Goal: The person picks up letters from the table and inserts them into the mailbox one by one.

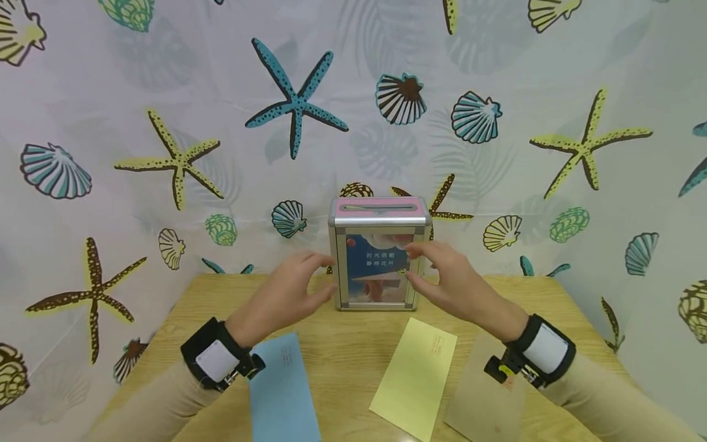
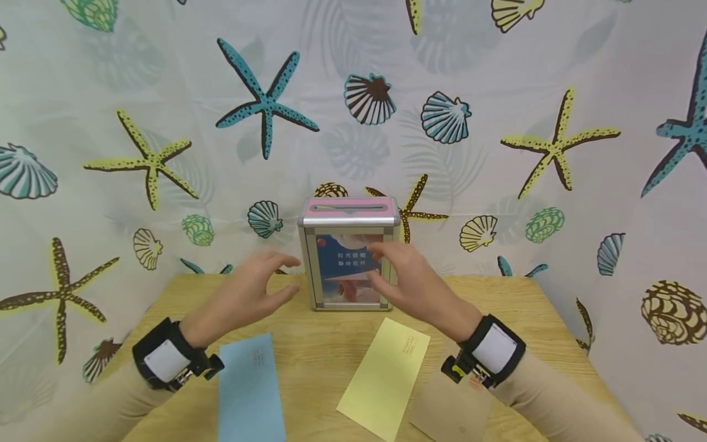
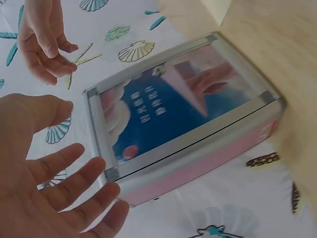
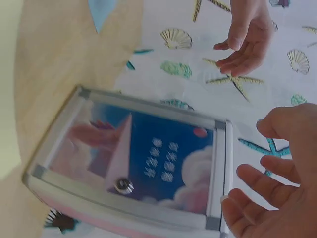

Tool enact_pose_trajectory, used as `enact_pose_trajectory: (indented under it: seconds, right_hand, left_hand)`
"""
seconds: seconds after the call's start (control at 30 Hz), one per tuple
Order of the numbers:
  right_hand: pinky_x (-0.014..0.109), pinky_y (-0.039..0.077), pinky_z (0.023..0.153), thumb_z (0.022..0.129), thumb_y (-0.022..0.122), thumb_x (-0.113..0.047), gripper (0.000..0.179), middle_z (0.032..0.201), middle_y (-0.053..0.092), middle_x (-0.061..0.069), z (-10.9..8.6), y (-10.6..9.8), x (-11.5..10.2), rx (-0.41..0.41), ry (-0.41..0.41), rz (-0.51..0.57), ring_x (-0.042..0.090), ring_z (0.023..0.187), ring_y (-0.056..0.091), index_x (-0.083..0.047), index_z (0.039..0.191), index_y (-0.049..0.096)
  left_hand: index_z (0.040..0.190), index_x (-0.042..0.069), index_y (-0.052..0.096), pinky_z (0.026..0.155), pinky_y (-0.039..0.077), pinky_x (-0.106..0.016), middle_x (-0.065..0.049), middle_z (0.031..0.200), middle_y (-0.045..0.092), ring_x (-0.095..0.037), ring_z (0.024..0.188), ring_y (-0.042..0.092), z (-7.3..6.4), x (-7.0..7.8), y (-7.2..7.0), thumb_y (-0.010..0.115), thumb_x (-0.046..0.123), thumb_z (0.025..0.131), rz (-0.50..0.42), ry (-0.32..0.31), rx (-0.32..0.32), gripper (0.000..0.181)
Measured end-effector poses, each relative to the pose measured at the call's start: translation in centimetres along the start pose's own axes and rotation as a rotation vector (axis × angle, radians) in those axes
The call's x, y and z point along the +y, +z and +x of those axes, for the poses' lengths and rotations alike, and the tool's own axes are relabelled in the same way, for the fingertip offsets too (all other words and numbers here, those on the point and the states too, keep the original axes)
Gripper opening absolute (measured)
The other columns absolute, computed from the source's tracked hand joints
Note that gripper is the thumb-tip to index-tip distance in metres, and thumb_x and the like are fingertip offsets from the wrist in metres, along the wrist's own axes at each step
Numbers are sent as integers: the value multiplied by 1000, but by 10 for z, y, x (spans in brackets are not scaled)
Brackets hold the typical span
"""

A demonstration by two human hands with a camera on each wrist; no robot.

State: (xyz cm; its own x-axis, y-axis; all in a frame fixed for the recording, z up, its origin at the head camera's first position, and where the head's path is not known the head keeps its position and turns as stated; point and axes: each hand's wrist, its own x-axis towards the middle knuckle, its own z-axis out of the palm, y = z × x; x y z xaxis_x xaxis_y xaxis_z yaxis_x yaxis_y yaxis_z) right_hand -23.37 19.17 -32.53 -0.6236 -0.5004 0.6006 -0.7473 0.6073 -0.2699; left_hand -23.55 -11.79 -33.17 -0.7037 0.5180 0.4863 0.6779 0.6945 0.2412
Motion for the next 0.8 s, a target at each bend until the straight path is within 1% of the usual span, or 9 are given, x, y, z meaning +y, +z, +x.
enact_pose_trajectory:
  seconds: [0.07,0.13,0.23,0.33,0.4,0.47,0.63,0.73,0.8]
  right_hand:
    - [47,52,86,90,70,-20,40,120,64,11,-9,4,-7,-43,27,8,24,111,56,-5,125,57]
    - [49,50,92,91,69,-27,47,124,62,11,-19,7,-13,-90,64,23,25,117,55,-4,130,55]
    - [53,45,99,92,67,-40,60,132,58,11,-33,7,-21,-152,137,40,27,124,50,-6,137,49]
    - [55,42,101,90,63,-54,72,139,51,10,-47,6,-26,-201,208,36,28,129,45,-9,143,43]
    - [56,41,102,89,60,-60,78,142,48,10,-56,5,-28,-226,230,7,29,131,42,-10,145,40]
    - [57,41,101,87,58,-66,84,144,46,10,-64,4,-29,-251,242,-33,30,132,40,-11,147,36]
    - [65,39,98,84,57,-72,95,146,43,16,-84,6,-29,-282,266,-112,43,134,35,-9,150,30]
    - [69,37,97,83,57,-73,99,148,40,21,-94,12,-29,-306,292,-114,48,135,31,-7,151,29]
    - [70,36,97,82,56,-74,100,149,37,22,-100,17,-30,-336,313,-99,48,136,29,-8,152,27]
  left_hand:
    - [122,12,63,88,53,-42,-4,118,66,-20,108,59,-13,1,5,68,50,88,47,-41,-7,52]
    - [123,14,63,85,54,-42,-4,119,65,-21,106,61,-26,2,11,61,67,84,95,-79,-12,66]
    - [125,15,62,83,54,-45,-4,120,65,-23,105,62,-43,3,19,51,80,80,152,-126,-26,81]
    - [130,13,59,87,51,-52,-8,124,63,-28,111,59,-60,6,23,49,83,78,186,-172,-46,88]
    - [135,13,55,87,50,-56,-10,128,60,-30,116,55,-70,8,26,48,85,77,202,-208,-68,93]
    - [141,14,49,89,47,-61,-12,134,56,-34,123,50,-79,13,28,46,88,74,197,-252,-106,99]
    - [151,17,34,91,41,-69,-16,146,45,-44,133,38,-96,24,39,39,95,69,178,-339,-195,113]
    - [153,18,30,92,40,-70,-15,149,41,-44,136,33,-104,26,49,36,96,68,174,-379,-229,116]
    - [153,17,29,92,39,-70,-15,150,39,-44,137,31,-109,26,55,36,96,69,161,-405,-252,116]
